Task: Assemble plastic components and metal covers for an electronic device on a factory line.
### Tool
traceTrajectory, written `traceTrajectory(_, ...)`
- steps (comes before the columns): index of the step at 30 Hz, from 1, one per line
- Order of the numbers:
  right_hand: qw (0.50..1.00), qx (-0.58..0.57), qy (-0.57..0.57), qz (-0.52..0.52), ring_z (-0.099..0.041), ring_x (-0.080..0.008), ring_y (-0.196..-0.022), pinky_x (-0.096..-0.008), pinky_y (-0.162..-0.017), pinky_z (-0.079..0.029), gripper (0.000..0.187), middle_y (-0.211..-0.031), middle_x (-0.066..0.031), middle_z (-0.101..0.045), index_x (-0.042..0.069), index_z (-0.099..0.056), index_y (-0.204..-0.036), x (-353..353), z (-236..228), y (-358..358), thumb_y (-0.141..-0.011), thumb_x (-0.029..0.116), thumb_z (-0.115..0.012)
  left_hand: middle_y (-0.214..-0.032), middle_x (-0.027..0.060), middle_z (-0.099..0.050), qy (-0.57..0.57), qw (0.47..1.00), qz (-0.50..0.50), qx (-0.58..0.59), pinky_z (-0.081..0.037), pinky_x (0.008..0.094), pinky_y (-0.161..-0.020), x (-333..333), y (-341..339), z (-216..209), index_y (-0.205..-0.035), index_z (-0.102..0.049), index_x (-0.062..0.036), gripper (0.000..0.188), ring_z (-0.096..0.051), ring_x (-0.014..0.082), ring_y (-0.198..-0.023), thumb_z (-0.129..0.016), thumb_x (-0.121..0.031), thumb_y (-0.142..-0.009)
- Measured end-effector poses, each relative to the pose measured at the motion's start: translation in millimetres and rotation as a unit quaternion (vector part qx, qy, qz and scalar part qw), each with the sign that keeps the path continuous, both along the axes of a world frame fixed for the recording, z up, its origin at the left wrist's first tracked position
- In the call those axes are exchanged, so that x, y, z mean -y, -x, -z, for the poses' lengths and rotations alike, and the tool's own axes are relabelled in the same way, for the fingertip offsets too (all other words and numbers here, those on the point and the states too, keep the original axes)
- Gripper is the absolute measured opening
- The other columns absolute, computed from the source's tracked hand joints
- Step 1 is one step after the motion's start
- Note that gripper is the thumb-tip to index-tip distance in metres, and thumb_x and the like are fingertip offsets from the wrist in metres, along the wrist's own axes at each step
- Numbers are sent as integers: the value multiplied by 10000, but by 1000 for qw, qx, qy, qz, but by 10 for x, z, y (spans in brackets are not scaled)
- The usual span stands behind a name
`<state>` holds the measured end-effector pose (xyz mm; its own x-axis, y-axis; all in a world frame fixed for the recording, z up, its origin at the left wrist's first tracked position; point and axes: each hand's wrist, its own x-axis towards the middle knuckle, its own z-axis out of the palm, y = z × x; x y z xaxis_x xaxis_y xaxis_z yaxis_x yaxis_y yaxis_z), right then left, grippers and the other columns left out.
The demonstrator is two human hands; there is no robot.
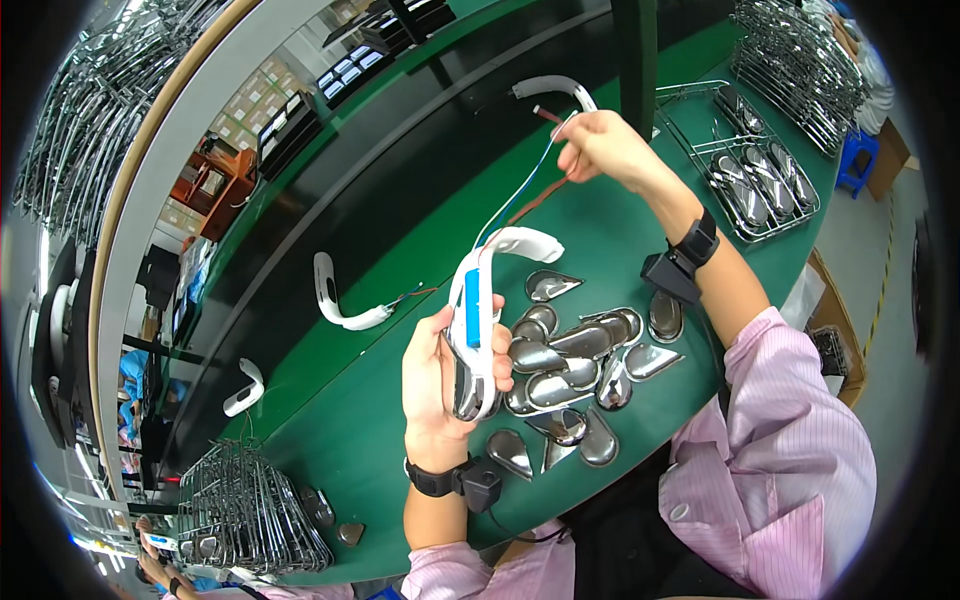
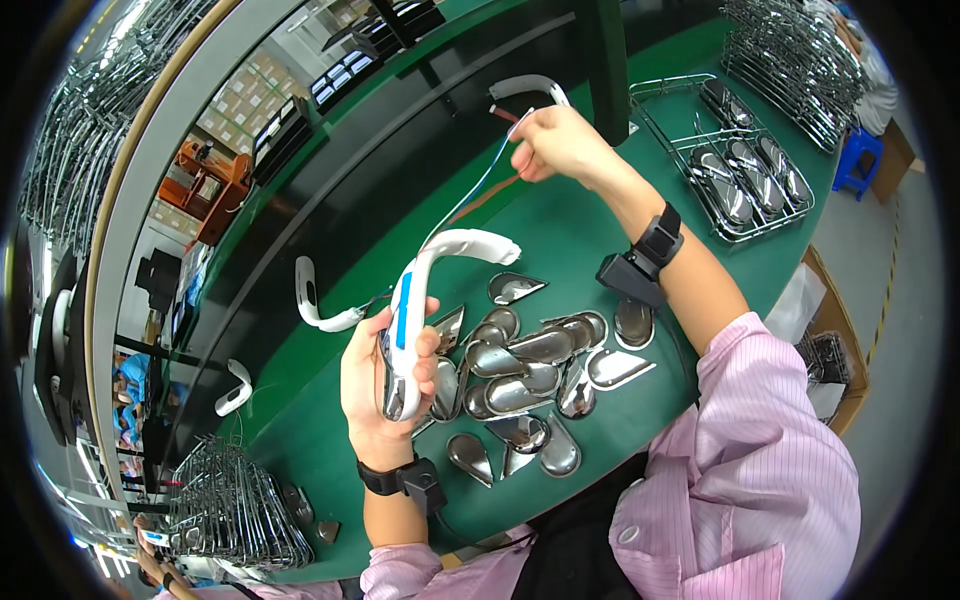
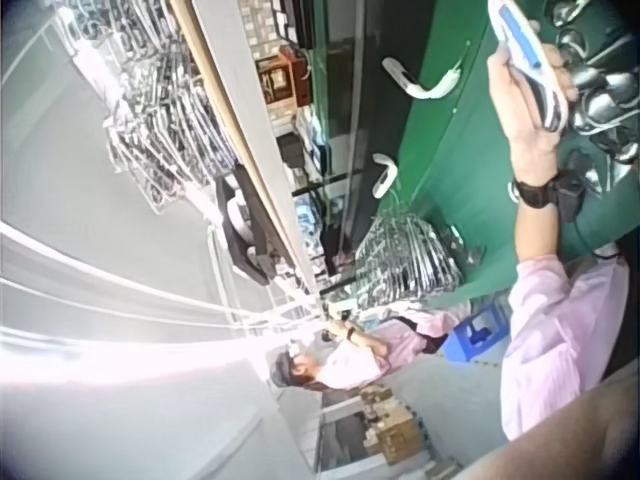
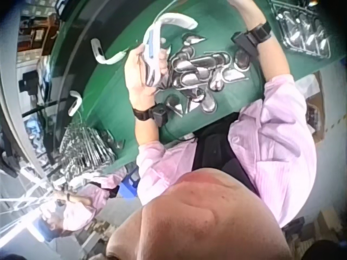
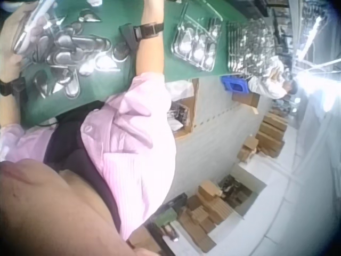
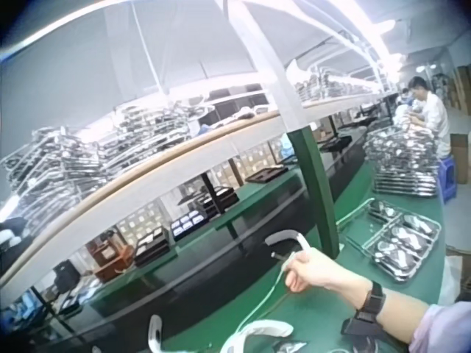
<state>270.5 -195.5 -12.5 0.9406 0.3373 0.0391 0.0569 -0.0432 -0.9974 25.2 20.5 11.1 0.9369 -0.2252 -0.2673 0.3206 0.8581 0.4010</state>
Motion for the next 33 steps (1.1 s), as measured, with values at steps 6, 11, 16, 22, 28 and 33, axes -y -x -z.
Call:
traceTrajectory(6,987,6,-150,-48,-641,-88,-771,-260,-722,-550,282,-914,-26,-693,-4,-686,-1141,-51,-185,142,-1023,213,-549,-871,205,-664,-8,998,43,37,-600,376,-554,93,23,-37,-1325,-483,73,556,-678,285,-618,-272,-368,-1061)
traceTrajectory(11,979,190,71,9,-673,-145,-693,-306,-697,-552,243,-841,-65,-728,-3,-700,-1121,-5,-410,354,-961,136,-582,-967,209,-676,-239,968,38,63,-611,385,-636,351,75,46,-1297,-442,17,416,-713,282,-711,-330,-325,-1087)
traceTrajectory(16,882,254,396,-14,-728,-293,-750,-372,-737,-566,177,-782,-149,-730,2,-701,-990,154,-431,402,-906,90,-573,-1028,204,-674,-270,961,50,42,-623,397,-721,548,126,-31,-1300,-457,12,352,-724,277,-799,-390,-264,-1092)
traceTrajectory(22,939,320,100,70,-697,-178,-680,-319,-636,-537,207,-801,-123,-744,-10,-680,-1022,-78,-399,481,-962,177,-614,-999,206,-679,-139,981,130,44,-623,392,-712,525,138,79,-1160,-553,59,458,-720,268,-781,-322,-333,-1105)
traceTrajectory(28,955,294,-40,15,-602,-78,-564,-234,-527,-483,208,-854,-108,-751,-42,-618,-1014,-124,-635,842,-984,164,-623,-1121,244,-627,-323,934,-83,126,-626,455,-792,628,199,-3,-1301,-389,23,382,-715,341,-922,-280,-280,-1095)
traceTrajectory(33,888,457,-10,56,-627,-71,-572,-222,-484,-460,86,-736,-58,-714,12,-714,-832,-288,-699,1371,-861,74,-766,-1274,241,-528,-428,847,-201,242,-582,448,-889,680,165,172,-1380,-198,4,404,-670,313,-1053,-381,-196,-1081)
